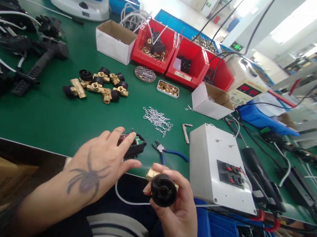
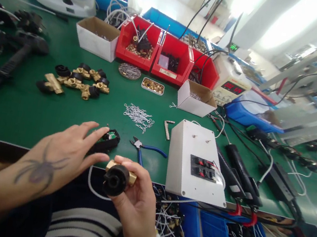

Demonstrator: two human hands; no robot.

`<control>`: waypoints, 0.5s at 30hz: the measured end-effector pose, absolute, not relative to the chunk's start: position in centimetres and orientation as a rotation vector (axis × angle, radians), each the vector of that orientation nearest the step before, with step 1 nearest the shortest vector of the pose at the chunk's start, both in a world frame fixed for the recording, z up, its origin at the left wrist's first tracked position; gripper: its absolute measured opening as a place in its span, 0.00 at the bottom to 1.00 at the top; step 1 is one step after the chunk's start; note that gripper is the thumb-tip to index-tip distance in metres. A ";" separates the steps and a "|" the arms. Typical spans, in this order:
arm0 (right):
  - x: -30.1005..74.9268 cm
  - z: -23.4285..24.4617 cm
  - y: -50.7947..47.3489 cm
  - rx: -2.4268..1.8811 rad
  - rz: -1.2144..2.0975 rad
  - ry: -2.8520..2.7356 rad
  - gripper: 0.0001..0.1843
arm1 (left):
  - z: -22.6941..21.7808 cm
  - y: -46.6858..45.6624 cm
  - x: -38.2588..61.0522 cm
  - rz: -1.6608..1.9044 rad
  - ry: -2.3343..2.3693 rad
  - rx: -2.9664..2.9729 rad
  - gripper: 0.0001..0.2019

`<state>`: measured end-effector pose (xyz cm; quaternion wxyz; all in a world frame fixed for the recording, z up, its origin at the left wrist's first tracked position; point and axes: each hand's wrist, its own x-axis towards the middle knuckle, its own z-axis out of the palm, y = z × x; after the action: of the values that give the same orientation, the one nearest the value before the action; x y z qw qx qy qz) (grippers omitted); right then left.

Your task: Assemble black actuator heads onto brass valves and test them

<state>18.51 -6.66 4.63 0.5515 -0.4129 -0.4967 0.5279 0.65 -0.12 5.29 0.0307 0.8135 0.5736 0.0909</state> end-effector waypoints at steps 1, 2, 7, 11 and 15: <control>18.5 4.7 -6.7 -0.977 1.258 -1.163 0.20 | 4.8 0.0 1.4 0.238 1.767 2.499 0.30; 18.5 4.7 -6.7 -0.977 1.274 -1.143 0.20 | 4.3 0.2 1.9 0.232 1.774 2.483 0.30; 18.3 4.3 -7.0 -0.919 1.473 -0.954 0.18 | 3.3 1.5 0.7 0.656 1.552 2.039 0.22; 17.6 3.9 -7.0 -0.907 1.610 -0.843 0.16 | 4.3 1.2 -0.7 0.946 1.015 1.239 0.21; 16.9 4.1 -6.9 -0.929 1.665 -0.807 0.18 | 5.4 0.1 0.5 1.060 0.843 0.809 0.20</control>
<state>16.85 -6.94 4.11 0.5104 -0.3858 -0.3351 0.6916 0.46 0.13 5.41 0.7045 0.3640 0.3792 0.4769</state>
